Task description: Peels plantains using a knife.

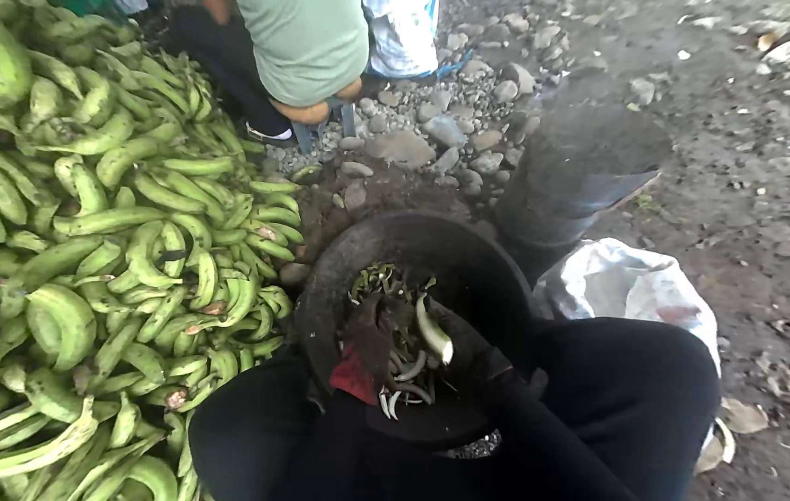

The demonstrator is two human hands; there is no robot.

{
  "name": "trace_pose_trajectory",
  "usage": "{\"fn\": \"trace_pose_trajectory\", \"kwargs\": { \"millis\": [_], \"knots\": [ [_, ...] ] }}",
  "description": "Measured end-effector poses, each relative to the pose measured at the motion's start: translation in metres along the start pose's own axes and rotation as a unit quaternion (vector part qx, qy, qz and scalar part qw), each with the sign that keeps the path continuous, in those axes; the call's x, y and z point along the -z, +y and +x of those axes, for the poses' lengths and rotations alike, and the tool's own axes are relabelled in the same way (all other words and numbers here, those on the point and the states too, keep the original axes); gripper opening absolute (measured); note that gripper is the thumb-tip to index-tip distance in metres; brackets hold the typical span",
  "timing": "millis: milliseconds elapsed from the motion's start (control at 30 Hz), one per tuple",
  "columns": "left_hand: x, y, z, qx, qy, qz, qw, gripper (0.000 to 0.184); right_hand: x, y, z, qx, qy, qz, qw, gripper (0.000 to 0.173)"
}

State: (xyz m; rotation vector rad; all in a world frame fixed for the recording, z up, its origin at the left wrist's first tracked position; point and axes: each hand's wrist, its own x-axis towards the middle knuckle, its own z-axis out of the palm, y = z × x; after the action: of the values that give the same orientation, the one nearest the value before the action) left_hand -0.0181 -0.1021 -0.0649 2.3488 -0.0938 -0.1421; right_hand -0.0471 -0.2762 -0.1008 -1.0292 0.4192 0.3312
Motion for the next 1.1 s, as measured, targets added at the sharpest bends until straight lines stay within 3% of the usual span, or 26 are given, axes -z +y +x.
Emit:
{"fn": "trace_pose_trajectory", "kwargs": {
  "millis": [67,133,233,333,433,500,567,633,700,767,867,1000,1100],
  "knots": [
    [-0.006,0.006,-0.016,-0.021,-0.043,-0.043,0.998,0.043,-0.001,-0.011,0.005,0.012,0.044,0.106,0.993,0.038],
    [-0.012,0.009,-0.031,-0.051,-0.067,-0.058,0.995,0.045,0.001,-0.015,0.013,0.035,0.094,0.172,0.980,0.045],
    [-0.014,0.011,-0.042,-0.091,-0.102,-0.039,0.990,0.045,0.008,-0.019,0.022,0.028,0.110,0.195,0.974,0.060],
    [-0.015,0.010,-0.046,-0.115,-0.093,-0.004,0.989,0.047,0.007,-0.022,0.024,0.024,0.131,0.193,0.972,0.060],
    [-0.015,0.015,-0.043,-0.090,-0.061,0.004,0.994,0.047,-0.005,-0.022,0.016,0.064,0.139,0.125,0.980,0.051],
    [-0.017,0.012,-0.037,-0.078,-0.043,-0.003,0.996,0.046,-0.015,-0.023,0.003,0.101,0.120,-0.008,0.988,0.039],
    [-0.018,0.006,-0.028,-0.068,-0.037,-0.010,0.997,0.042,-0.020,-0.022,0.000,0.099,0.102,-0.038,0.989,0.038],
    [-0.014,0.000,-0.015,-0.039,-0.042,-0.001,0.998,0.040,-0.016,-0.013,0.002,0.083,0.030,-0.043,0.995,0.040],
    [-0.011,-0.007,-0.001,0.003,-0.042,0.014,0.999,0.039,-0.010,-0.005,-0.002,0.065,-0.033,-0.156,0.985,0.042],
    [-0.008,-0.012,0.008,0.042,-0.044,0.016,0.998,0.042,-0.009,-0.003,-0.009,0.045,-0.065,-0.190,0.979,0.043],
    [-0.006,-0.005,0.002,0.024,-0.030,-0.007,0.999,0.043,-0.003,-0.008,-0.008,-0.001,-0.040,-0.042,0.998,0.043],
    [-0.018,-0.003,-0.024,-0.124,-0.062,-0.021,0.990,0.036,0.006,-0.025,0.002,0.015,0.050,0.062,0.997,0.042],
    [-0.019,-0.001,-0.038,-0.200,-0.098,-0.004,0.975,0.036,0.018,-0.032,0.015,-0.022,0.042,0.177,0.983,0.048]
  ]
}}
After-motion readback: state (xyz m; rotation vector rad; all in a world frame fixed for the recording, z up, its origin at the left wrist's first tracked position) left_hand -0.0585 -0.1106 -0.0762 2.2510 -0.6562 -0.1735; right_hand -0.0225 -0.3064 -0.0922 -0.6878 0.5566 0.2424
